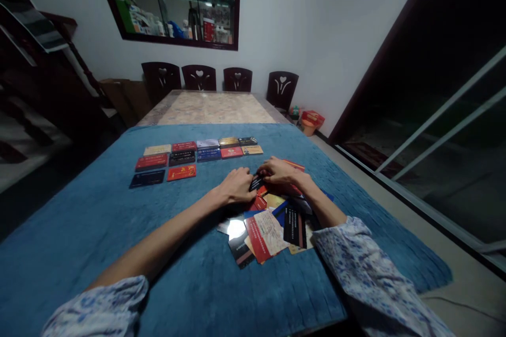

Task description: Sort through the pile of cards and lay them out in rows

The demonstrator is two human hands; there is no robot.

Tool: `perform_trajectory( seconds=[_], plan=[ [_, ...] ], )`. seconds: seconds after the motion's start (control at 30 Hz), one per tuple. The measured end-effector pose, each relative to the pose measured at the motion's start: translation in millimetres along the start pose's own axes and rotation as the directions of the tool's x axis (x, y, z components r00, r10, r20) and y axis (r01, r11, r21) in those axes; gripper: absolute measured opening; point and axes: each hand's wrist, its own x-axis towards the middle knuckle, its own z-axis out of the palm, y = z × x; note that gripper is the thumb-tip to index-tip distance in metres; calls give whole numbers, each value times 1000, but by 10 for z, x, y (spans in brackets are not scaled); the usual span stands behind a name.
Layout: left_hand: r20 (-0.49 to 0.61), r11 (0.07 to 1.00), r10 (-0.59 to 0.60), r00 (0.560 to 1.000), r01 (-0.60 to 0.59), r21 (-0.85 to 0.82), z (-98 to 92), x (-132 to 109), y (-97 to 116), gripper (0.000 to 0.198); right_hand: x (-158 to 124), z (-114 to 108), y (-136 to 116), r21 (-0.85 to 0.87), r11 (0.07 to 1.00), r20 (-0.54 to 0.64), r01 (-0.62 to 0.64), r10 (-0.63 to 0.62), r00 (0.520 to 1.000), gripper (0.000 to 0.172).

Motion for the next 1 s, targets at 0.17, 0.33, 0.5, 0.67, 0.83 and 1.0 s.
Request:
perform_trajectory(
  seconds=[0.17,0.33,0.5,0.67,0.83,1.0],
  plan=[
    [6,999,31,1000,-31,-11,-24,-74,-104,19,51,-91,-82,10,998,59,55,-56,997,29],
    [-86,977,214,973,-215,-1,63,-127,-293,20,46,-115,-60,122,989,42,81,-86,995,28],
    [-285,956,262,922,-288,-53,225,-144,-453,30,-6,-86,-24,283,955,-18,93,-92,996,29],
    [-418,971,45,908,-138,-195,361,-107,-563,28,58,73,16,254,967,-130,-8,43,991,22],
    [-438,957,-44,898,-88,-276,387,-77,-614,23,171,245,72,201,978,-208,-57,100,973,8],
    [-407,950,-66,911,-67,-305,339,-81,-587,22,166,266,76,220,974,-223,-54,104,969,8]
  ],
)
